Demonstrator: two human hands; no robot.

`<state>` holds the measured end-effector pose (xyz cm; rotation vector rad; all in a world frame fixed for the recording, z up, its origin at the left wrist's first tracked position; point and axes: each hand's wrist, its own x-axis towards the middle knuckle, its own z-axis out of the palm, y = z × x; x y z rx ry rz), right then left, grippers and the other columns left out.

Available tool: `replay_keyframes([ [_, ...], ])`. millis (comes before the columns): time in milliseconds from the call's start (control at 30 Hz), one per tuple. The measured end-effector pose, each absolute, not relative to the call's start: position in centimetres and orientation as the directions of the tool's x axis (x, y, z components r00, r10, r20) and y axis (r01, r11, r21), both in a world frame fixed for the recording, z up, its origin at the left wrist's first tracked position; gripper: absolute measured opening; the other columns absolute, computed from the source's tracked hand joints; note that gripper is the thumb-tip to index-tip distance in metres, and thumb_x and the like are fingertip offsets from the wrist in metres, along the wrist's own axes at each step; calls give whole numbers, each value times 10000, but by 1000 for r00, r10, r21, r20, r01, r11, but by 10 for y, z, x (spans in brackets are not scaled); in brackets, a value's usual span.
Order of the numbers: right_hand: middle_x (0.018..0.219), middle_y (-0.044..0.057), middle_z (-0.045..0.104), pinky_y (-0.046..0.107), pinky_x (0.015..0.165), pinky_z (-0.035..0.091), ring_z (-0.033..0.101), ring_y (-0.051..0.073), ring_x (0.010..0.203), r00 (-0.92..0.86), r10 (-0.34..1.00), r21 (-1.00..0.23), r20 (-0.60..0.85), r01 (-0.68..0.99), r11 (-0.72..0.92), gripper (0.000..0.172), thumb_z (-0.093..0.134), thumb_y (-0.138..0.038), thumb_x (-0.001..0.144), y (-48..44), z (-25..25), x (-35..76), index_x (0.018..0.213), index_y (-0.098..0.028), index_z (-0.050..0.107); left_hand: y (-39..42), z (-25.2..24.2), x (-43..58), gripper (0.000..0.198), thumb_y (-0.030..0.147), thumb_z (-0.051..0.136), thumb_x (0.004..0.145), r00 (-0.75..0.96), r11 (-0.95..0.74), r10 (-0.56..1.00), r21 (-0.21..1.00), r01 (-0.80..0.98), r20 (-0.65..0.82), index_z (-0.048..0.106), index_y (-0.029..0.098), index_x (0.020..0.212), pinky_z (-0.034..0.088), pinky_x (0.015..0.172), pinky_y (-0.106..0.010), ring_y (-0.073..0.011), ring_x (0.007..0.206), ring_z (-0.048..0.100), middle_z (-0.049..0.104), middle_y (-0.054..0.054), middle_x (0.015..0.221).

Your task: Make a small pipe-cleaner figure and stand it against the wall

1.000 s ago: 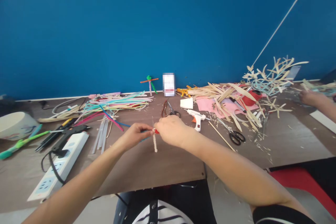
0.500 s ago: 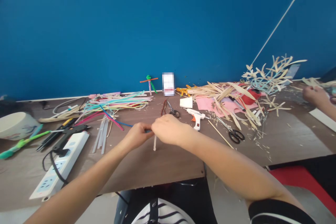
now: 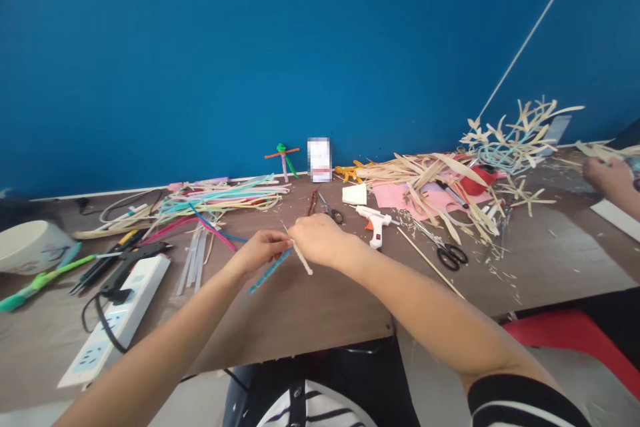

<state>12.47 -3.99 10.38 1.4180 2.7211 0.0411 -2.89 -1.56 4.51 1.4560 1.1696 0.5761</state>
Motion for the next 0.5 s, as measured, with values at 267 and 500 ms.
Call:
replay_keyframes([
  [267, 847, 98, 595, 254, 615, 425, 606, 199, 728, -684, 724, 125, -92, 713, 690, 171, 477, -119, 749, -35, 105, 124, 852, -135, 613, -17, 41, -22, 208, 299, 581, 579, 411, 48, 887, 925, 377, -213, 613, 95, 558, 280, 478, -205, -64, 457, 350, 456, 47, 446],
  [500, 824, 119, 629, 277, 579, 400, 594, 221, 763, -769, 601, 162, -219, 579, 799, 183, 484, -80, 708, -19, 136, 109, 777, -123, 648, -16, 46, -23, 203, 294, 608, 616, 638, -120, 756, 926, 359, -149, 651, 96, 616, 362, 551, -218, -103, 541, 465, 589, 1, 559],
])
